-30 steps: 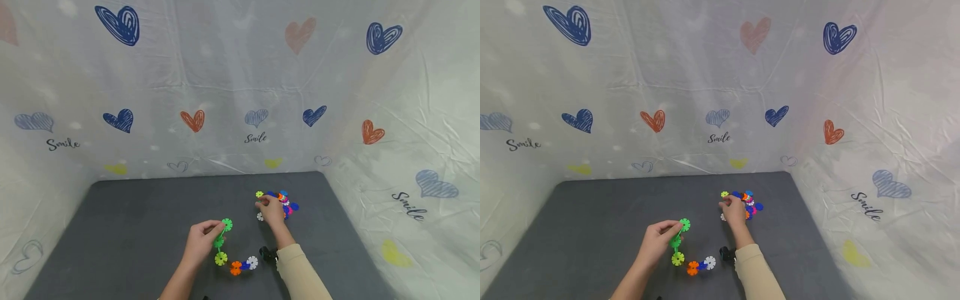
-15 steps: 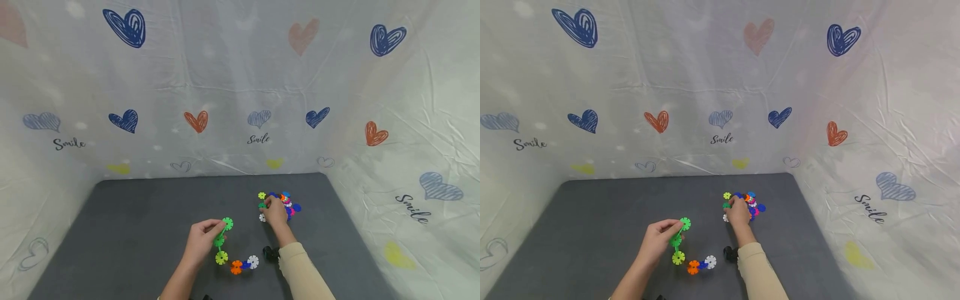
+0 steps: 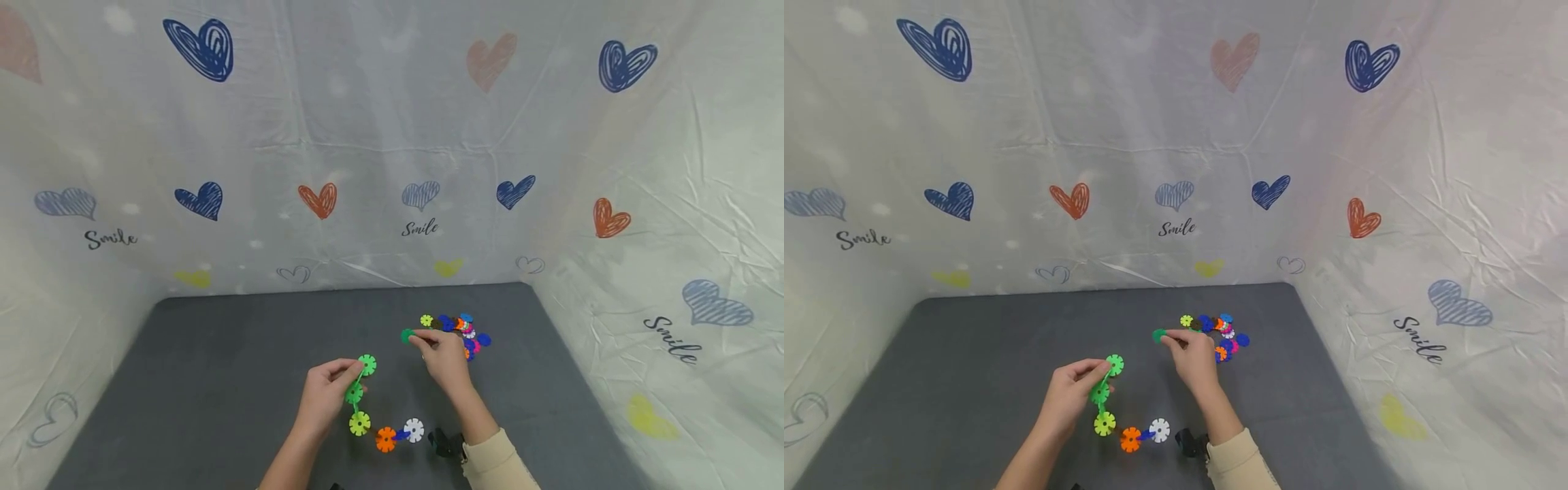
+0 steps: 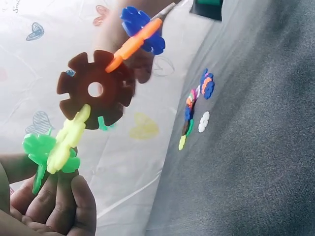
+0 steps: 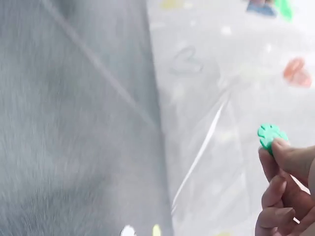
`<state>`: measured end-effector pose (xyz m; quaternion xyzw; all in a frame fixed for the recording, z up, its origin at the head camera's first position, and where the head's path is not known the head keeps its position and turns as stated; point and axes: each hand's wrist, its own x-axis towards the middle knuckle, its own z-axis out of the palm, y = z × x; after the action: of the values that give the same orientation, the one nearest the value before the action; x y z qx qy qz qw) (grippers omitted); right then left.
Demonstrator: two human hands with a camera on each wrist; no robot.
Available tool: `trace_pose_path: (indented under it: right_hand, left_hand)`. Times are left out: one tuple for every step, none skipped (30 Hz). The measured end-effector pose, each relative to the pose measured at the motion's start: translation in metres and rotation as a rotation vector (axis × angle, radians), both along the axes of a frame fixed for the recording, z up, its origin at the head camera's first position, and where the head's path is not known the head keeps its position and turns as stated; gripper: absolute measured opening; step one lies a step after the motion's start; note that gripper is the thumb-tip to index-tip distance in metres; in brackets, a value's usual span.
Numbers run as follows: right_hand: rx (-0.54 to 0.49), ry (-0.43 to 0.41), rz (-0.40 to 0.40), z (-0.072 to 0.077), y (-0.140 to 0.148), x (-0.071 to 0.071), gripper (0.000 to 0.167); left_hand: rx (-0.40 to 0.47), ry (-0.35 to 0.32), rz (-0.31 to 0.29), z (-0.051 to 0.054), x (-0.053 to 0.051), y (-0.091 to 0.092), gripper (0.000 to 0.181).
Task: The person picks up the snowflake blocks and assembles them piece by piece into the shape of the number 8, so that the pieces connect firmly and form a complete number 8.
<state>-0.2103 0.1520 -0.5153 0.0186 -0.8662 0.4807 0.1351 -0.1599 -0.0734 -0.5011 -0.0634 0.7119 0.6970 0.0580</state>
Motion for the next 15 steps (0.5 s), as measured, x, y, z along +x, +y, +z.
trace_pose_path:
  right_hand:
    - [-0.023, 0.016, 0.01, 0.003, -0.002, 0.004, 0.013]
    - [-0.047, 0.027, 0.02, 0.006, -0.004, 0.009, 0.012]
    - [-0.07, 0.037, 0.034, 0.009, -0.006, 0.012, 0.011]
    - [-0.09, 0.047, 0.052, 0.011, -0.008, 0.016, 0.009]
    - [-0.114, 0.054, 0.073, 0.012, -0.01, 0.02, 0.009]
    - [-0.132, 0.059, 0.096, 0.014, -0.012, 0.023, 0.007]
    - [-0.146, 0.063, 0.12, 0.015, -0.013, 0.025, 0.006]
    - [-0.154, 0.067, 0.143, 0.015, -0.015, 0.028, 0.005]
    - [-0.158, 0.074, 0.161, 0.016, -0.016, 0.03, 0.005]
    - [-0.162, 0.084, 0.177, 0.017, -0.018, 0.033, 0.005]
    - [-0.167, 0.09, 0.189, 0.017, -0.019, 0.034, 0.004]
    - [-0.164, 0.095, 0.197, 0.017, -0.021, 0.036, 0.004]
    - [-0.163, 0.102, 0.204, 0.017, -0.021, 0.037, 0.003]
    - [-0.16, 0.108, 0.21, 0.017, -0.023, 0.038, 0.004]
    - [-0.157, 0.113, 0.215, 0.018, -0.023, 0.039, 0.004]
  left_hand:
    - [0.002, -0.001, 0.001, 0.0, 0.0, 0.0, 0.029]
    - [0.003, -0.001, 0.0, 0.001, 0.0, 0.0, 0.029]
    - [0.004, 0.001, -0.001, 0.001, 0.001, 0.0, 0.029]
    - [0.005, 0.003, -0.002, 0.001, 0.001, 0.0, 0.029]
    - [0.002, 0.004, -0.002, 0.002, 0.001, 0.0, 0.03]
    - [0.002, 0.005, -0.002, 0.002, 0.001, 0.0, 0.03]
    - [-0.001, 0.005, -0.001, 0.002, 0.001, 0.0, 0.03]
    - [-0.004, 0.006, 0.0, 0.001, 0.001, 0.0, 0.03]
    - [-0.008, 0.008, 0.003, 0.001, 0.001, 0.0, 0.03]
    - [-0.014, 0.009, 0.005, 0.001, 0.001, 0.0, 0.03]
    - [-0.017, 0.007, 0.008, 0.001, 0.001, 0.0, 0.03]
    - [-0.015, 0.006, 0.01, 0.001, 0.001, 0.001, 0.03]
    - [-0.016, 0.006, 0.011, 0.001, 0.001, 0.001, 0.03]
    - [-0.019, 0.008, 0.01, 0.002, 0.001, 0.001, 0.03]
    - [-0.017, 0.008, 0.011, 0.002, 0.001, 0.001, 0.03]
